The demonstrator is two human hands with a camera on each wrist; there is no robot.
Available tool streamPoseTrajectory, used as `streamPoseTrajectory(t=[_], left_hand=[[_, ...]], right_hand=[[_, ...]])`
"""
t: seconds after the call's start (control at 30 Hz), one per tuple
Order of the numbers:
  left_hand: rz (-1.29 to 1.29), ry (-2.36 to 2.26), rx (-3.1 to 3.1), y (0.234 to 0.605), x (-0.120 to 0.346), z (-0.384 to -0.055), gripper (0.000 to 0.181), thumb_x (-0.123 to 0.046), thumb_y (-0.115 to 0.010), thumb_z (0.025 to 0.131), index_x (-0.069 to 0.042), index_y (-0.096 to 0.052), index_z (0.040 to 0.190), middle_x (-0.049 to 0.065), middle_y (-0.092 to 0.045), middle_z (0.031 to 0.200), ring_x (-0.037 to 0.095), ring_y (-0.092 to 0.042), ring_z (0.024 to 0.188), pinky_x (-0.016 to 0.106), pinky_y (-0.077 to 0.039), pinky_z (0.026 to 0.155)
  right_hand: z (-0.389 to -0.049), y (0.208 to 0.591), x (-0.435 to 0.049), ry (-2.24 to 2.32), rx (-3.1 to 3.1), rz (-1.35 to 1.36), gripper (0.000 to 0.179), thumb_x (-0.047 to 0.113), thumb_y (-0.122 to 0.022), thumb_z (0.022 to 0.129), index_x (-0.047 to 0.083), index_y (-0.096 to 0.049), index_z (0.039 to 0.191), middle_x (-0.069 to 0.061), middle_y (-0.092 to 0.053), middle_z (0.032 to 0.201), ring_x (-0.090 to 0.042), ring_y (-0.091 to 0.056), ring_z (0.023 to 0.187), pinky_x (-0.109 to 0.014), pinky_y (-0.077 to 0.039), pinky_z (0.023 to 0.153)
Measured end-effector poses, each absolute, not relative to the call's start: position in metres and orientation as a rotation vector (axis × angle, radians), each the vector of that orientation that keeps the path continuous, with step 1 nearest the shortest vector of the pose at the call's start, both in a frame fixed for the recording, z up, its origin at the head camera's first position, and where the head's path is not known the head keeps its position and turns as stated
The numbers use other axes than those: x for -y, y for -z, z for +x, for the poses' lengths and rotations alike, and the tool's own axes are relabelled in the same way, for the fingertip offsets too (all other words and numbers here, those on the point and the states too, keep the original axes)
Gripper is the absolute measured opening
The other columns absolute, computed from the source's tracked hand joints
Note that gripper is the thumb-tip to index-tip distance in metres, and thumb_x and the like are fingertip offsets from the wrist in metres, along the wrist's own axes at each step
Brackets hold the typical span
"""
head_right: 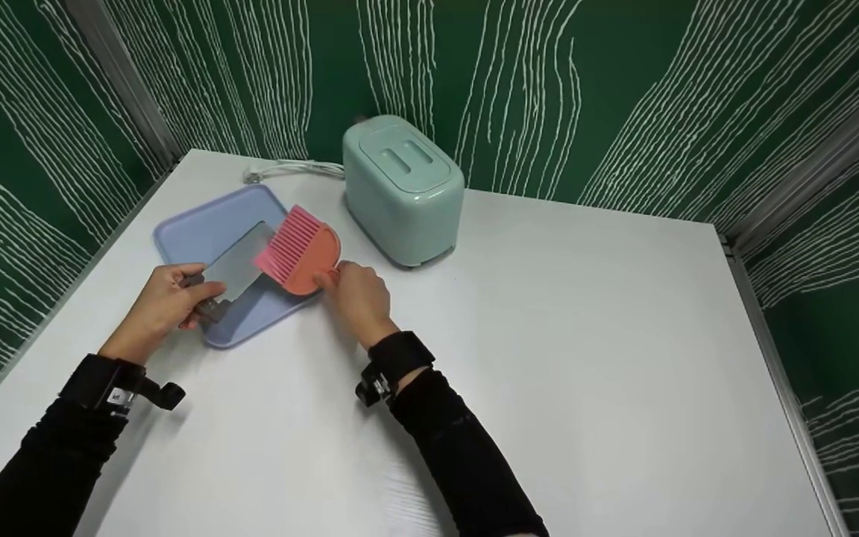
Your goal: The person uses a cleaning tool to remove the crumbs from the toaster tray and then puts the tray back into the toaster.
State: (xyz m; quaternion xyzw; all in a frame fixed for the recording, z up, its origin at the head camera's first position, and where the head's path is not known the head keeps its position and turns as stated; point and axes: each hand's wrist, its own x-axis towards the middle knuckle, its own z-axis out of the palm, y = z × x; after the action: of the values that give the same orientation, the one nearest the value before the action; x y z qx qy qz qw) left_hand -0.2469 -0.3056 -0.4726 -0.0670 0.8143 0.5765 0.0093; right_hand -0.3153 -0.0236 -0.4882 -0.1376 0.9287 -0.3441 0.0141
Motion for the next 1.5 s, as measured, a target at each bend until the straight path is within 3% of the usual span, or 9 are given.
streamPoseTrajectory(t=[0.33, 0.43, 0.57, 0.87, 1.03, 1.3, 1.5], left_hand=[[-0.173, -1.710, -2.658, 0.470, 0.307, -0.247, 0.019, -0.010, -0.069, 0.096, 0.001, -0.075, 0.109, -0.009, -0.054, 0.063, 0.004, -0.046, 0.043, 0.022, -0.040, 0.041], [-0.121, -1.679, -2.725, 0.468, 0.305, -0.247, 0.011, -0.008, -0.068, 0.094, -0.002, -0.067, 0.084, -0.010, -0.045, 0.061, 0.004, -0.042, 0.046, 0.021, -0.036, 0.043], [-0.032, -1.593, -2.847, 0.467, 0.303, -0.247, 0.034, -0.006, -0.067, 0.091, -0.012, -0.044, 0.067, -0.010, -0.032, 0.062, 0.006, -0.036, 0.053, 0.022, -0.029, 0.051], [0.012, -1.410, -3.015, 0.464, 0.302, -0.247, 0.023, -0.004, -0.067, 0.087, -0.009, -0.055, 0.068, -0.010, -0.036, 0.060, 0.009, -0.034, 0.059, 0.024, -0.026, 0.056], [0.017, -1.400, -3.022, 0.466, 0.301, -0.249, 0.019, -0.003, -0.067, 0.087, -0.008, -0.059, 0.070, -0.009, -0.038, 0.062, 0.008, -0.035, 0.059, 0.024, -0.027, 0.056], [0.046, -1.405, -2.994, 0.469, 0.294, -0.250, 0.039, -0.004, -0.067, 0.088, -0.016, -0.038, 0.065, -0.007, -0.030, 0.063, 0.013, -0.032, 0.060, 0.025, -0.025, 0.058], [0.095, -1.454, -2.963, 0.470, 0.289, -0.248, 0.019, -0.004, -0.069, 0.091, -0.005, -0.061, 0.074, -0.006, -0.042, 0.064, 0.011, -0.039, 0.061, 0.024, -0.029, 0.058]], right_hand=[[-0.318, 0.492, 0.017, 1.043, -2.939, -0.392, 0.052, 0.046, -0.070, 0.103, 0.019, -0.040, 0.071, 0.006, -0.035, 0.068, -0.013, -0.041, 0.067, -0.029, -0.029, 0.063], [-0.319, 0.492, 0.015, 1.051, -2.949, -0.385, 0.052, 0.045, -0.071, 0.103, 0.019, -0.040, 0.071, 0.006, -0.036, 0.068, -0.012, -0.041, 0.066, -0.029, -0.029, 0.062], [-0.320, 0.491, 0.011, 1.071, -2.954, -0.380, 0.049, 0.044, -0.070, 0.104, 0.018, -0.042, 0.073, 0.005, -0.037, 0.069, -0.012, -0.041, 0.066, -0.029, -0.029, 0.061], [-0.321, 0.491, 0.004, 1.138, -2.968, -0.330, 0.043, 0.044, -0.069, 0.104, 0.016, -0.049, 0.078, 0.004, -0.043, 0.073, -0.013, -0.046, 0.068, -0.030, -0.033, 0.063], [-0.316, 0.487, 0.006, 1.220, -2.991, -0.453, 0.044, 0.042, -0.069, 0.105, 0.017, -0.048, 0.076, 0.004, -0.043, 0.070, -0.013, -0.044, 0.065, -0.031, -0.032, 0.060], [-0.305, 0.483, 0.020, 1.259, -2.996, -0.639, 0.045, 0.042, -0.069, 0.105, 0.018, -0.045, 0.074, 0.007, -0.040, 0.066, -0.011, -0.042, 0.060, -0.028, -0.031, 0.057], [-0.306, 0.486, 0.019, 1.224, -3.007, -0.622, 0.047, 0.043, -0.068, 0.105, 0.019, -0.043, 0.074, 0.007, -0.037, 0.066, -0.011, -0.040, 0.060, -0.028, -0.030, 0.057]])
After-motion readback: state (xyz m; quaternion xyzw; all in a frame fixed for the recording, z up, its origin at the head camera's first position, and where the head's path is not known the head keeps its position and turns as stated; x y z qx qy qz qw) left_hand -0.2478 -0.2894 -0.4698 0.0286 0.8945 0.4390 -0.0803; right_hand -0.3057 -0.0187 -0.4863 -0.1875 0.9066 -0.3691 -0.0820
